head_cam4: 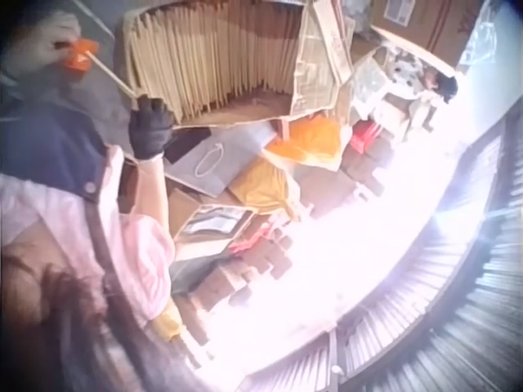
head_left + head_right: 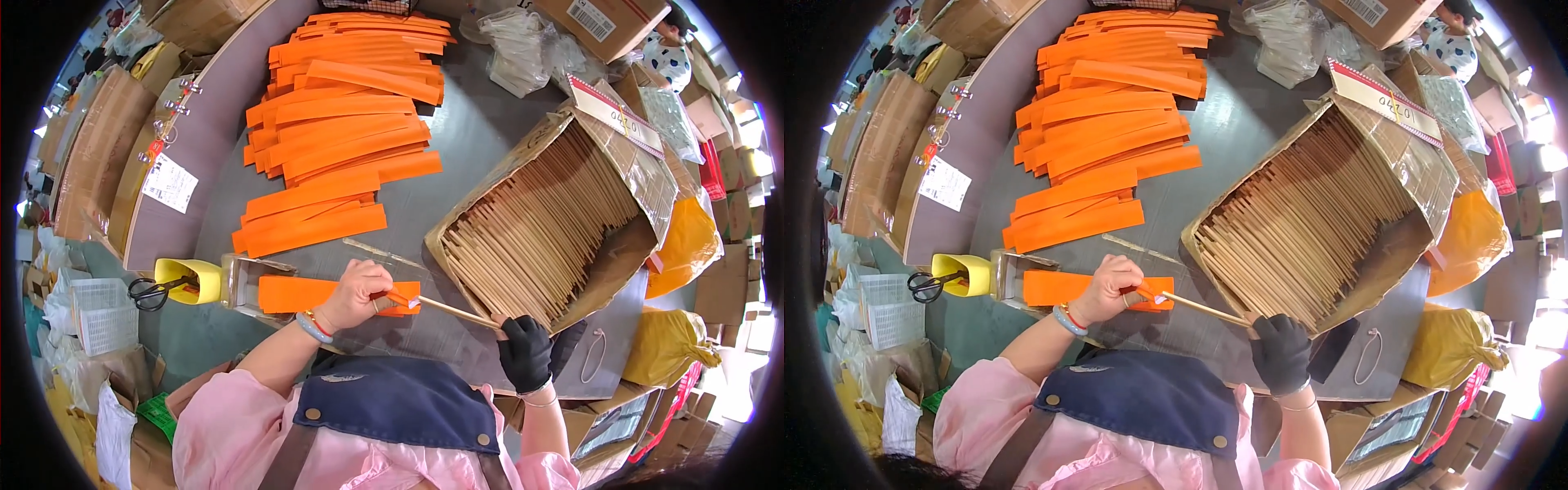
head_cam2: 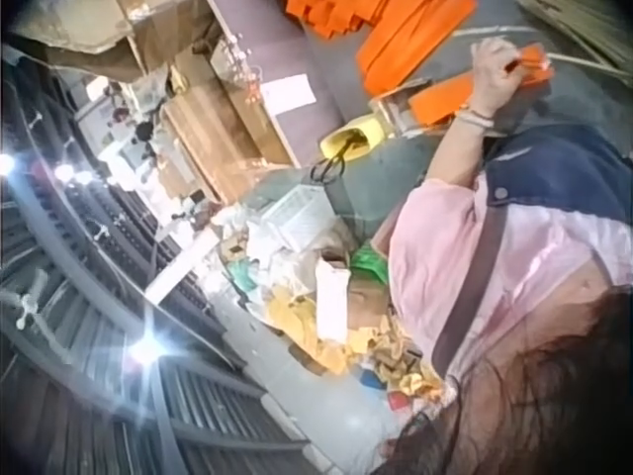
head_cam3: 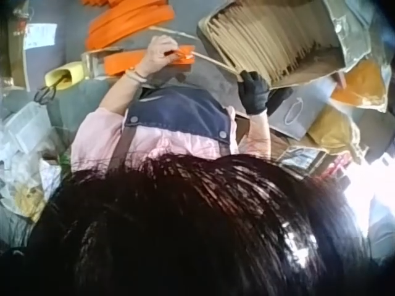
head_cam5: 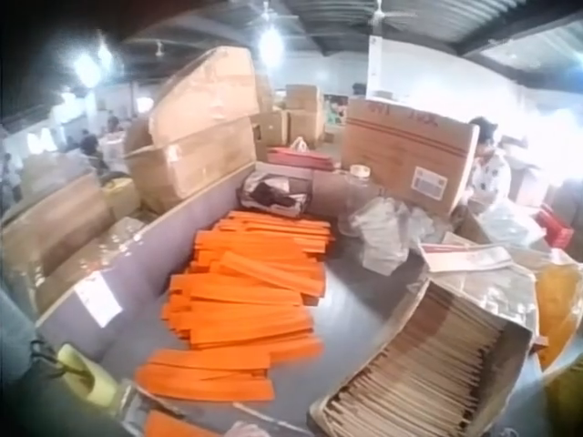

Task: Attaching orange paper tags to wooden sticks in a warehouse environment.

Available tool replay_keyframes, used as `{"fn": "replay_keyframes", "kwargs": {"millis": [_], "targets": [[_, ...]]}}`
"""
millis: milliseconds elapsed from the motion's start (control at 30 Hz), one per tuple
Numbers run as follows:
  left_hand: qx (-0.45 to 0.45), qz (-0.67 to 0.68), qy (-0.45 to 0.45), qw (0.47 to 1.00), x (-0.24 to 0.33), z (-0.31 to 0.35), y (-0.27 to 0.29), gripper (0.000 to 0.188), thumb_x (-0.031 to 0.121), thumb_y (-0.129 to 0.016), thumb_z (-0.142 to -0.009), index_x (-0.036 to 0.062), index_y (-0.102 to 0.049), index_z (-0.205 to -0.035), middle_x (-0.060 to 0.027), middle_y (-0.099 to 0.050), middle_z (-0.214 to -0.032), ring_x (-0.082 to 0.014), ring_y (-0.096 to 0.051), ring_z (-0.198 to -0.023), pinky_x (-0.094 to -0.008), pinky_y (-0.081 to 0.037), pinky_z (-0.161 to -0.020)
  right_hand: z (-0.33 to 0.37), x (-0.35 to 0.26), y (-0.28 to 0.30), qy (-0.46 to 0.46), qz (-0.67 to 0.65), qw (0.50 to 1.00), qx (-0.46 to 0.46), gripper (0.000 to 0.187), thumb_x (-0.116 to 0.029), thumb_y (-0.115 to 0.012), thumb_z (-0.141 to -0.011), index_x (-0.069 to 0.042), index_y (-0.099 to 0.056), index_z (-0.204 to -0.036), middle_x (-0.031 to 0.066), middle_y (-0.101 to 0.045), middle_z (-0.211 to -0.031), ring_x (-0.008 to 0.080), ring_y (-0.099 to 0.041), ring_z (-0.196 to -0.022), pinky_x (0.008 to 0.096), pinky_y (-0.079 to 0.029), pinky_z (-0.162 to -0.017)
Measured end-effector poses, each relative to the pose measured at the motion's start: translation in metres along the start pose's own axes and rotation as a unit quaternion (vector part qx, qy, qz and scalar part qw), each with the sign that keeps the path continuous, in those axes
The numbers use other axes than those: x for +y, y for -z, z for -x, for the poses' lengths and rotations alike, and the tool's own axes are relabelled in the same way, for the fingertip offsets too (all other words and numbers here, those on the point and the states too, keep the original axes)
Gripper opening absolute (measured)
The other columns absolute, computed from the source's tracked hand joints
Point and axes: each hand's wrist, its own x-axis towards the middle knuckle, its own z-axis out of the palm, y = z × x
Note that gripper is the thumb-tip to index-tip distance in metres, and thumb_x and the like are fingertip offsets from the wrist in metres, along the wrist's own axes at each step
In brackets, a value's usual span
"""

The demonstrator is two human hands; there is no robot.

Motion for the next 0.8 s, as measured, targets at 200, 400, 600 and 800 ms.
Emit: {"fn": "replay_keyframes", "kwargs": {"millis": [200,400,600,800], "targets": [[-0.035,-0.005,0.007,0.999,0.003,-0.002,0.003,0.018,0.019,-0.078,-0.077,0.0112,-0.065,-0.087,0.0008,-0.063,-0.089,-0.0210,-0.058,-0.083,-0.0363,-0.038,-0.078,-0.002,0.002,-0.005,0.032,0.050,0.998,-0.012,0.022,-0.011,-0.069,-0.081,-0.014,-0.072,-0.103,0.0104,-0.057,-0.072,0.0313,-0.060,-0.070,0.0443,-0.047,-0.062],[-0.084,-0.123,-0.115,0.982,0.057,-0.022,-0.005,0.018,0.020,-0.077,-0.075,0.0137,-0.069,-0.090,0.0008,-0.065,-0.086,-0.0211,-0.062,-0.080,-0.0360,-0.044,-0.071,-0.023,-0.037,-0.007,0.016,0.027,0.972,-0.233,0.037,-0.018,-0.064,-0.089,-0.011,-0.063,-0.125,0.0132,-0.064,-0.095,0.0350,-0.062,-0.089,0.0454,-0.048,-0.073],[-0.032,-0.195,-0.143,0.970,0.070,-0.036,0.004,0.014,0.019,-0.066,-0.078,0.0131,-0.069,-0.091,0.0014,-0.064,-0.085,-0.0188,-0.061,-0.078,-0.0343,-0.043,-0.069,-0.034,-0.064,-0.029,0.038,-0.282,0.959,0.018,0.060,-0.018,-0.059,-0.098,0.000,-0.035,-0.149,0.0267,-0.047,-0.142,0.0427,-0.049,-0.129,0.0441,-0.039,-0.108],[0.062,-0.253,-0.005,0.966,0.043,-0.039,0.019,0.029,0.024,-0.081,-0.074,0.0076,-0.070,-0.095,-0.0047,-0.060,-0.095,-0.0284,-0.055,-0.090,-0.0408,-0.045,-0.079,-0.012,0.040,-0.052,-0.067,0.071,0.983,0.156,0.044,-0.012,-0.074,-0.076,-0.009,-0.061,-0.118,0.0126,-0.061,-0.109,0.0371,-0.056,-0.100,0.0485,-0.045,-0.085]]}}
